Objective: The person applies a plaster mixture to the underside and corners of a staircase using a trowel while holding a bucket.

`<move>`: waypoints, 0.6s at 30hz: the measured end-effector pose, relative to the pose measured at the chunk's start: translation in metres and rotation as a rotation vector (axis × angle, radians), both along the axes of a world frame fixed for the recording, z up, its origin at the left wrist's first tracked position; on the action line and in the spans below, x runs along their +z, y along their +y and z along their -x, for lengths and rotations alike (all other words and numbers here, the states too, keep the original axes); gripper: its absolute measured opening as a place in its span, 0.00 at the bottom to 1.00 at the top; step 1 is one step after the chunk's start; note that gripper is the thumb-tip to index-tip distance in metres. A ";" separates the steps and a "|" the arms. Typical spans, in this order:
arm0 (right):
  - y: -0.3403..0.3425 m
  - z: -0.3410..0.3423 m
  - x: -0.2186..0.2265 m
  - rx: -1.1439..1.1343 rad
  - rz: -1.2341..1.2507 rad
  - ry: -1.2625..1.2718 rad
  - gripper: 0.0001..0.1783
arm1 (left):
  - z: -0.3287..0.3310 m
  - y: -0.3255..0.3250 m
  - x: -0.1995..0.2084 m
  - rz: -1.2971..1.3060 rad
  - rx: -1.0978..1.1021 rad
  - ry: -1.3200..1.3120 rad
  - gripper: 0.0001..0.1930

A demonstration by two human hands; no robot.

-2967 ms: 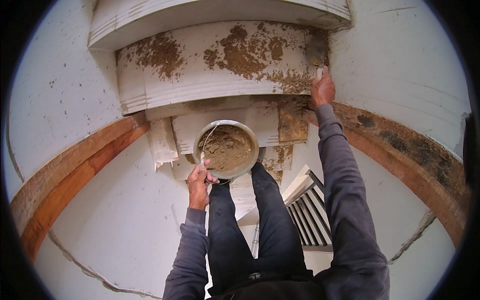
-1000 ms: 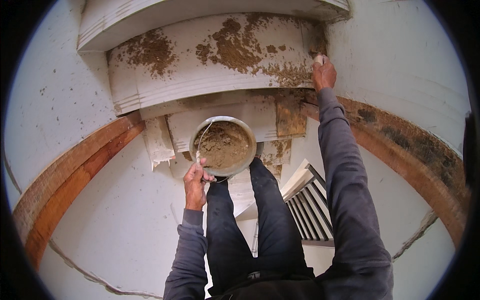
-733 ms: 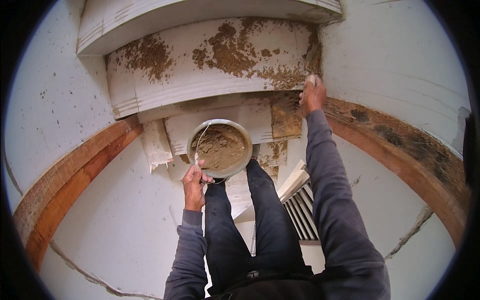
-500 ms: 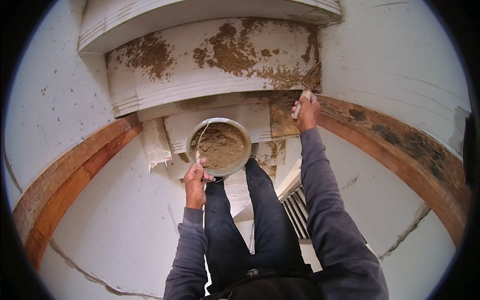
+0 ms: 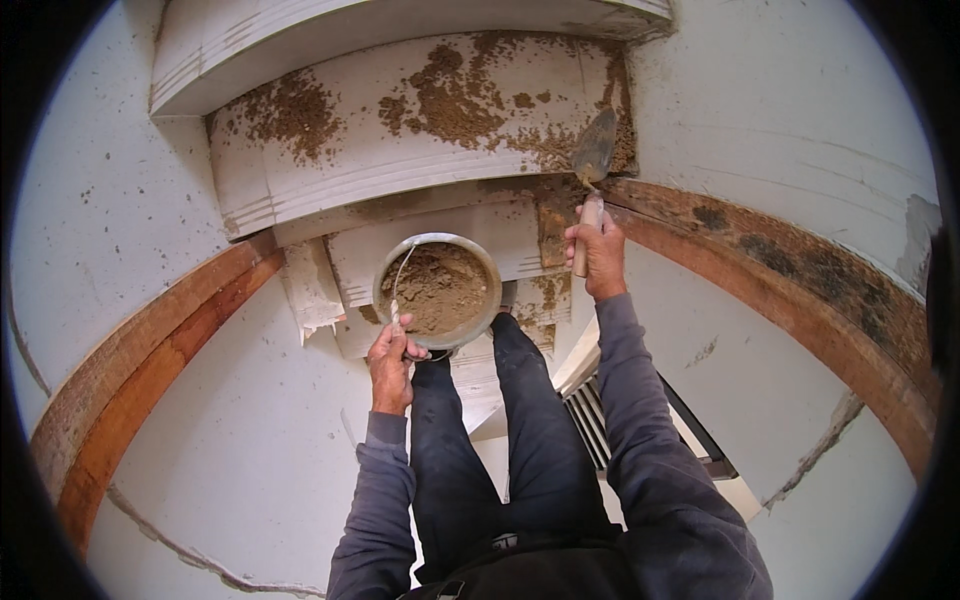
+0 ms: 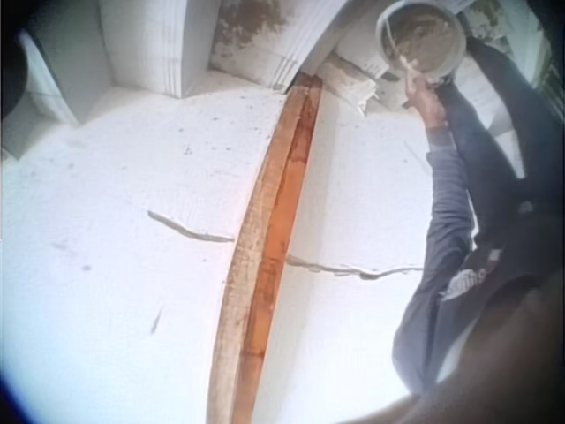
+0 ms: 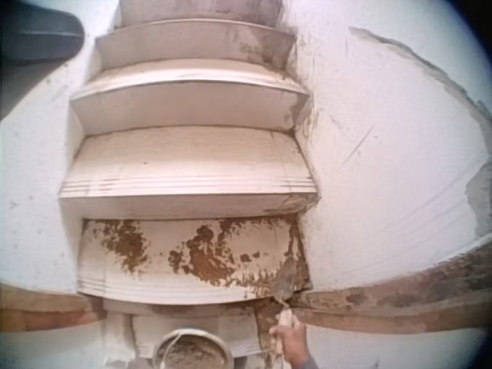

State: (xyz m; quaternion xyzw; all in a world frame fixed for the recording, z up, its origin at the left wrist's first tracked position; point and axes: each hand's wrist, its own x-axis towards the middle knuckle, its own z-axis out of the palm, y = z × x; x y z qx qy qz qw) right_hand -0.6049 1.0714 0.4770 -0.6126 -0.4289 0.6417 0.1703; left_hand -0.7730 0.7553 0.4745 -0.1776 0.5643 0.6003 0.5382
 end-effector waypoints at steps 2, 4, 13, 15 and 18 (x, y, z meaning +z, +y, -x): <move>0.001 -0.014 -0.020 0.002 -0.116 -0.071 0.18 | 0.000 0.000 0.000 0.004 -0.004 -0.002 0.22; 0.002 -0.022 -0.040 -0.100 -0.252 -0.068 0.19 | 0.001 -0.001 -0.002 0.008 -0.011 -0.006 0.22; -0.014 -0.008 -0.056 -0.039 -0.608 -0.545 0.16 | 0.003 -0.001 -0.001 -0.019 0.000 -0.016 0.24; -0.016 -0.004 -0.060 -0.112 -0.649 -0.610 0.24 | 0.002 -0.004 -0.001 -0.017 -0.001 -0.017 0.25; -0.013 0.001 -0.067 -0.139 -0.695 -0.612 0.28 | 0.002 -0.004 -0.002 -0.008 0.008 -0.008 0.21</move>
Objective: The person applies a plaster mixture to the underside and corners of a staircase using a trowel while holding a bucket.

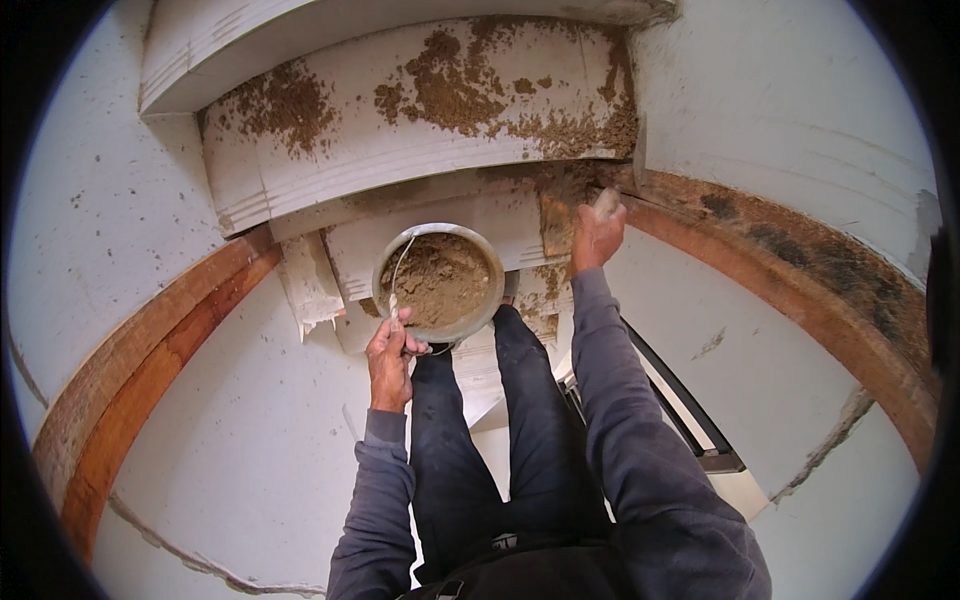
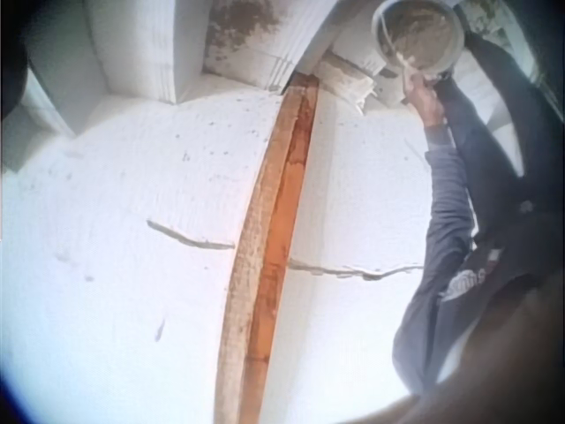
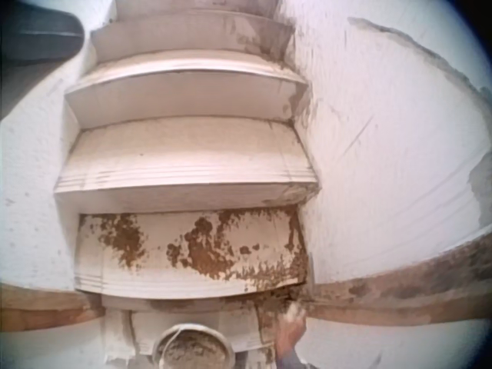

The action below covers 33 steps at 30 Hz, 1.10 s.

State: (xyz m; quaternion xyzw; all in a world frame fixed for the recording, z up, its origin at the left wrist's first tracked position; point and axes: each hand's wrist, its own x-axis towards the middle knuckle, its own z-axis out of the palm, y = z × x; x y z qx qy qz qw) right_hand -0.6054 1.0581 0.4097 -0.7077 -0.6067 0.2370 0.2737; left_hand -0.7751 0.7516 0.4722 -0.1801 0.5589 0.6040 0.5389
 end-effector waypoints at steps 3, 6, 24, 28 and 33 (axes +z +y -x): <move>0.006 -0.001 -0.026 -0.015 -0.053 -0.002 0.27 | 0.001 0.002 0.000 -0.006 -0.016 -0.006 0.22; 0.008 0.012 -0.032 -0.130 0.088 0.047 0.27 | 0.002 0.001 0.000 -0.012 -0.027 -0.013 0.24; 0.029 0.061 -0.013 -0.382 0.449 0.562 0.17 | 0.003 0.003 0.004 0.001 0.000 -0.027 0.19; 0.053 0.041 -0.004 -0.259 0.550 0.536 0.16 | 0.005 0.002 0.002 -0.004 -0.015 -0.028 0.19; 0.068 0.026 0.023 0.026 0.528 0.407 0.16 | 0.006 0.000 0.003 -0.005 0.002 -0.026 0.19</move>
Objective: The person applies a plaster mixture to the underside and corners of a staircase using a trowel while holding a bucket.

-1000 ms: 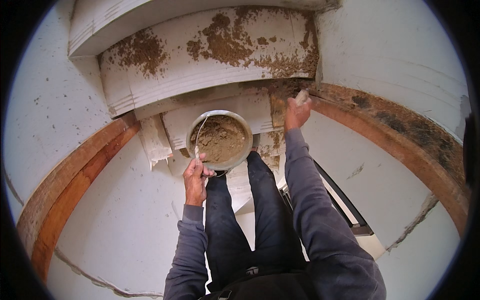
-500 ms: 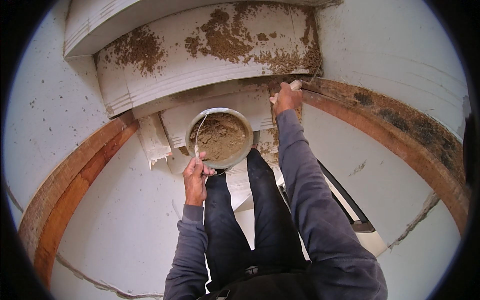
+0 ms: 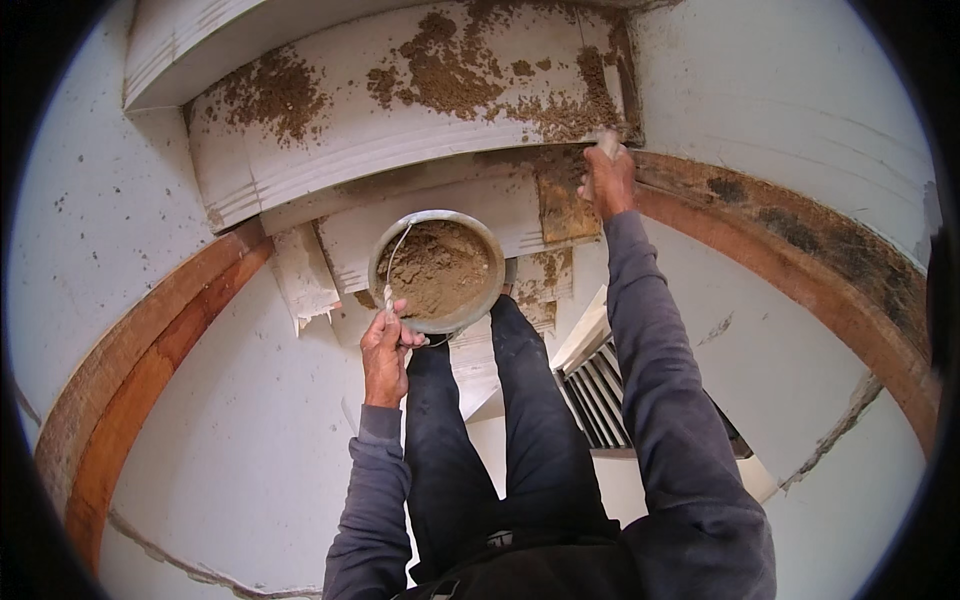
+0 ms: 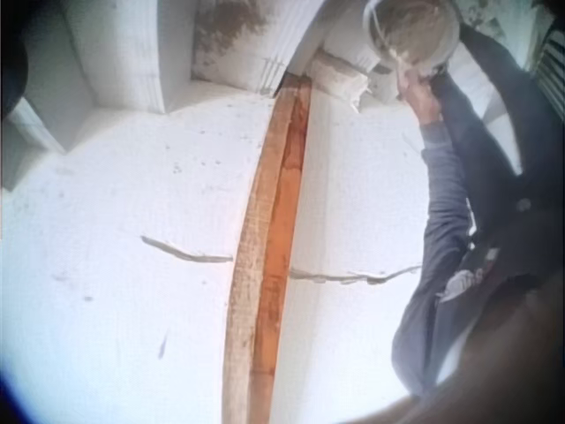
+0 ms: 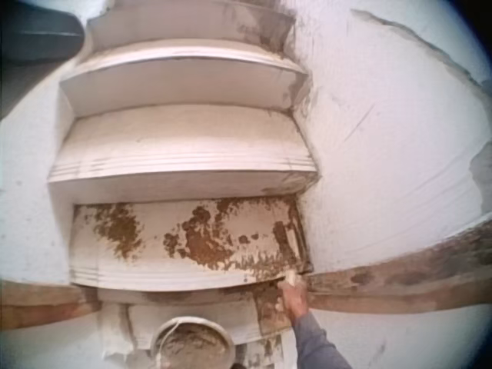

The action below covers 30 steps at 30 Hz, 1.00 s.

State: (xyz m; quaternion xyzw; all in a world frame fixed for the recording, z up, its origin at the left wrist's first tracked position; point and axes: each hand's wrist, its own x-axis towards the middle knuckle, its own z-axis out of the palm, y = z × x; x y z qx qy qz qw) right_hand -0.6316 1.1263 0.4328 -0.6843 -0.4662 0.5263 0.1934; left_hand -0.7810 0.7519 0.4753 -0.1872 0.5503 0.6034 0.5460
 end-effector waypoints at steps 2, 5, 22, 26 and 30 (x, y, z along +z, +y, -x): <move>-0.007 -0.004 0.006 -0.015 -0.119 -0.086 0.16 | 0.001 0.000 -0.001 0.001 -0.004 -0.003 0.19; -0.021 -0.010 0.001 -0.074 -0.132 -0.240 0.21 | 0.000 0.003 0.002 -0.007 -0.026 0.001 0.19; 0.033 0.020 -0.032 -0.120 -0.037 -0.038 0.15 | 0.000 0.004 0.002 0.027 -0.015 0.029 0.19; 0.044 0.030 -0.010 -0.036 -0.028 0.018 0.16 | -0.001 0.004 0.003 0.026 -0.002 0.029 0.19; 0.056 0.028 -0.002 0.002 0.029 -0.045 0.21 | -0.002 0.003 0.002 0.018 0.004 0.036 0.20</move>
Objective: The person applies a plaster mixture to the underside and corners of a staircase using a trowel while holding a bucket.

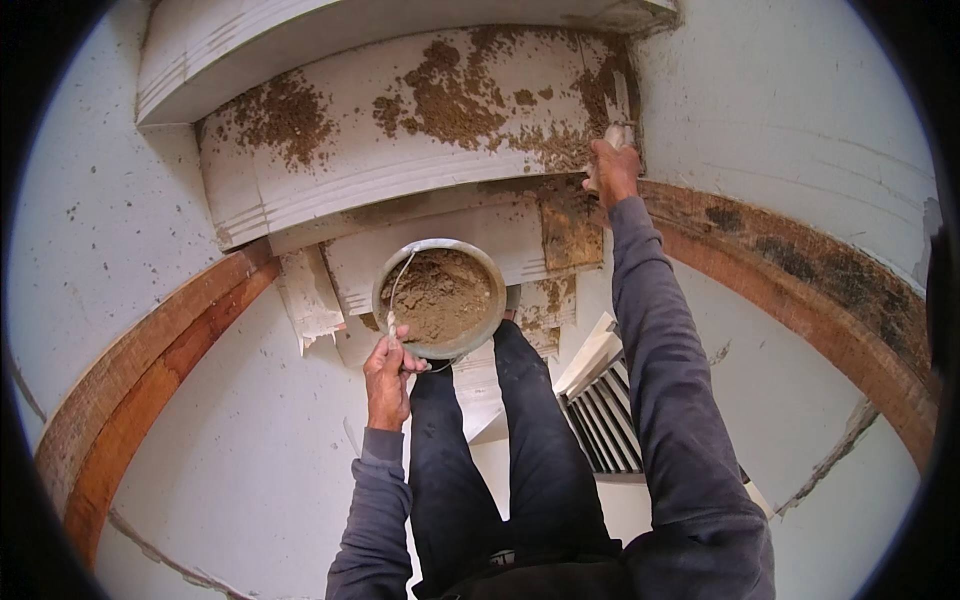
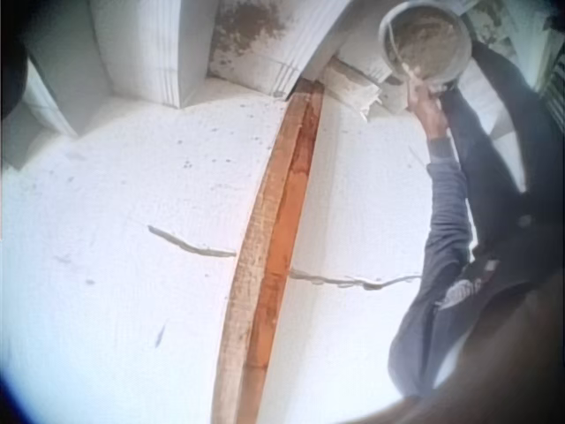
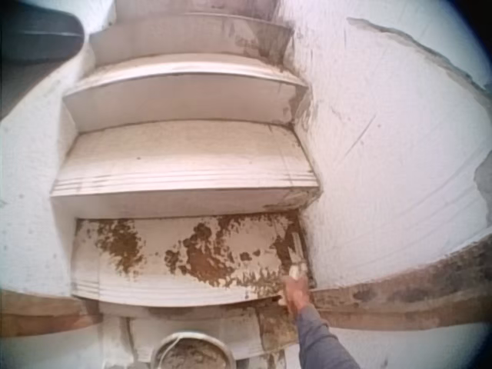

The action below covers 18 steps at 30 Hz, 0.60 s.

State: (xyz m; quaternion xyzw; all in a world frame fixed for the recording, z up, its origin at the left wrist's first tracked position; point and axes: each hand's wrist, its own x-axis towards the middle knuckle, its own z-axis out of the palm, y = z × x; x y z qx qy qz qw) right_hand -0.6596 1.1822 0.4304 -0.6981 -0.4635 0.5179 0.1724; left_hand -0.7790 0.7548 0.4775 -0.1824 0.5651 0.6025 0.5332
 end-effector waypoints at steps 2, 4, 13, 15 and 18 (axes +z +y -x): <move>0.008 -0.007 -0.007 -0.008 -0.042 -0.050 0.22 | -0.001 -0.002 -0.004 0.005 0.001 -0.006 0.20; 0.024 -0.015 -0.016 0.026 -0.007 -0.039 0.24 | 0.000 -0.001 -0.003 -0.003 -0.002 -0.007 0.20; 0.041 0.009 -0.017 -0.009 0.012 0.072 0.31 | 0.001 -0.001 -0.003 -0.005 -0.006 0.006 0.20; 0.043 0.011 -0.013 0.014 0.006 0.042 0.30 | 0.001 -0.001 -0.002 0.003 -0.006 0.006 0.20; 0.051 0.011 -0.015 0.059 -0.026 -0.002 0.27 | 0.001 -0.001 -0.001 0.002 0.005 0.000 0.20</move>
